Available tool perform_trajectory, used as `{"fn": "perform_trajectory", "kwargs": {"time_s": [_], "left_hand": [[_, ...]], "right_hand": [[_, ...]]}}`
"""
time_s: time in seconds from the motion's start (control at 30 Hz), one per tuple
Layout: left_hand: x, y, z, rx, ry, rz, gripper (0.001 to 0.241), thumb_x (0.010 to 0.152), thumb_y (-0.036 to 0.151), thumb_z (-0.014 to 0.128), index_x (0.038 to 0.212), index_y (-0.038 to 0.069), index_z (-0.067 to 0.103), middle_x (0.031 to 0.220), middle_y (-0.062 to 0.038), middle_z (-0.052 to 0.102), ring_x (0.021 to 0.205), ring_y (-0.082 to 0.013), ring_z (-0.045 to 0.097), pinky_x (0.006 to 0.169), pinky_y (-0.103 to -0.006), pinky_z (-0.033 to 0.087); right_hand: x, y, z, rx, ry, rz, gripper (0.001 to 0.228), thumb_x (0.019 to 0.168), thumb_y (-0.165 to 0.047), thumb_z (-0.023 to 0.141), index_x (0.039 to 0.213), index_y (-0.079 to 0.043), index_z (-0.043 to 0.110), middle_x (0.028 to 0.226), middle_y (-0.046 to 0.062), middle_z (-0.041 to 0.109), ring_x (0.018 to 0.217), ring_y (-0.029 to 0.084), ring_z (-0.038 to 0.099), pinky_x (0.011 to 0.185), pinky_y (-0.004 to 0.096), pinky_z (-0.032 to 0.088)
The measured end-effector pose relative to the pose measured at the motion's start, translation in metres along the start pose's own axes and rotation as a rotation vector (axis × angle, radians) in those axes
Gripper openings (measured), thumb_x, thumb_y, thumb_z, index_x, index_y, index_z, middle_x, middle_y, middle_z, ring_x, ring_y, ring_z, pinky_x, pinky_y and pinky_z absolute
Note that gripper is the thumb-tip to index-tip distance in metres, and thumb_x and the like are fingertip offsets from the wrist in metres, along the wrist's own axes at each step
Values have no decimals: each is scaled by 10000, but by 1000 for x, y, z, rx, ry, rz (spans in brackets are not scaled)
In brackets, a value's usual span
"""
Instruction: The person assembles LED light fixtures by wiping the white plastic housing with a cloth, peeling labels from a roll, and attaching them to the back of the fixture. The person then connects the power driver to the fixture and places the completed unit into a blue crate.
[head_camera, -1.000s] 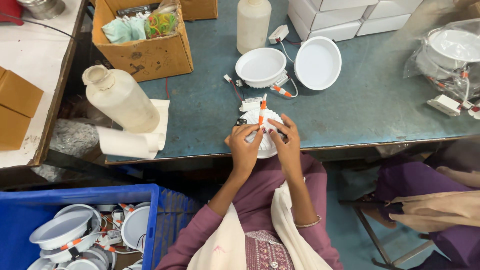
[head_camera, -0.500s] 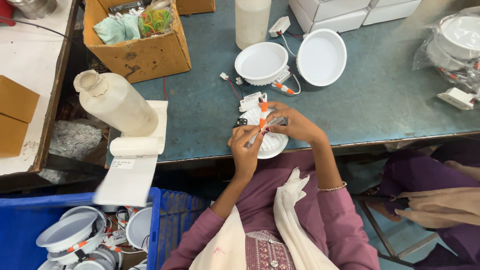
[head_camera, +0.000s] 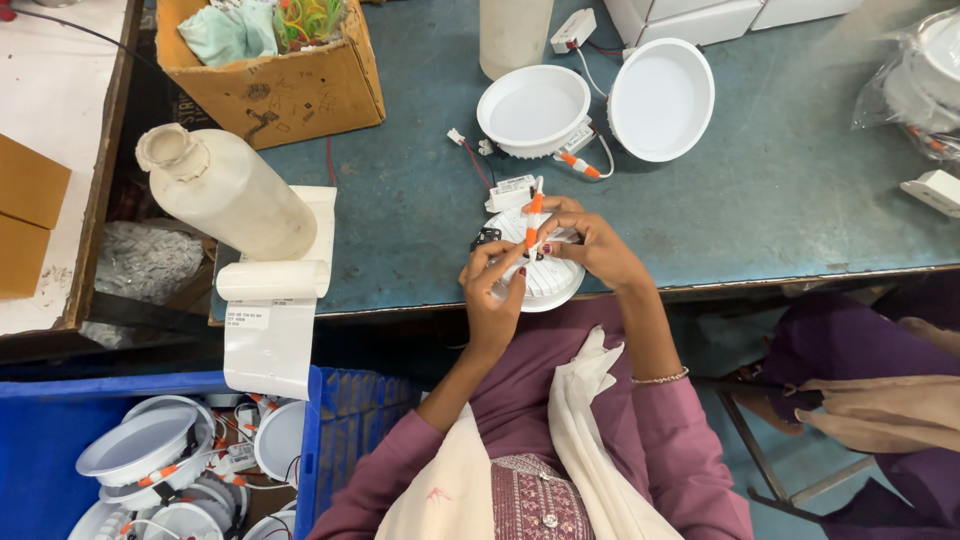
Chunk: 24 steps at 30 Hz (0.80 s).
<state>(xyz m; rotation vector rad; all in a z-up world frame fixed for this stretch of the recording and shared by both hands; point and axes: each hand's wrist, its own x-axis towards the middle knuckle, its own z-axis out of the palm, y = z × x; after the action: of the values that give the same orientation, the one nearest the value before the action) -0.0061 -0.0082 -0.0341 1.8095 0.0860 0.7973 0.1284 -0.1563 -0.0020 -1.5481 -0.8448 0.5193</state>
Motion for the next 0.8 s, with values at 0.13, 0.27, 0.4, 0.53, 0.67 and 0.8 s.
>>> {"fn": "perform_trajectory", "kwargs": {"time_s": [0.13,0.27,0.4,0.53,0.67,0.8], "left_hand": [[2,6,-4,88,-22,42,304,882,128,736,1185,104,728,1185,-25,627,1129,-178,587,1053,-365,310],[5,10,1,153,15,19,243,861,172,789,1085,107,722,1119,-14,632,1051,-168,587,994,-358,291],[8,9,5,152,41,-4,184,857,171,802,1009,114,713,1074,0,632,1015,-154,593,976,-356,291],[8,7,5,139,59,4,168,849,152,805,983,117,711,1064,7,645,1017,-151,603,983,-360,290],[6,7,7,132,72,-4,167,837,137,803,976,119,713,1063,5,639,1020,-152,601,979,-359,292],[8,10,9,116,85,-29,196,840,145,812,1005,119,710,1052,13,636,990,-137,598,986,-353,297]], "right_hand": [[-2,0,5,70,56,50,97,857,-33,746,953,-34,730,1405,60,572,1203,203,554,1019,340,441],[-5,-1,8,48,69,20,131,844,2,730,971,-29,742,1416,68,575,1238,197,551,1070,332,416],[-5,-9,6,86,36,70,128,870,1,696,981,-31,751,1451,58,560,1244,182,548,1066,317,415],[-5,-18,4,125,28,124,242,832,0,686,1060,-56,743,1463,36,536,1205,160,563,1021,301,450],[-4,-19,2,177,15,127,283,847,-15,700,1123,-72,719,1439,32,525,1197,138,570,1017,288,470],[-3,-13,3,93,16,116,120,868,-40,733,987,-28,736,1453,30,540,1117,140,582,917,292,483]]}}
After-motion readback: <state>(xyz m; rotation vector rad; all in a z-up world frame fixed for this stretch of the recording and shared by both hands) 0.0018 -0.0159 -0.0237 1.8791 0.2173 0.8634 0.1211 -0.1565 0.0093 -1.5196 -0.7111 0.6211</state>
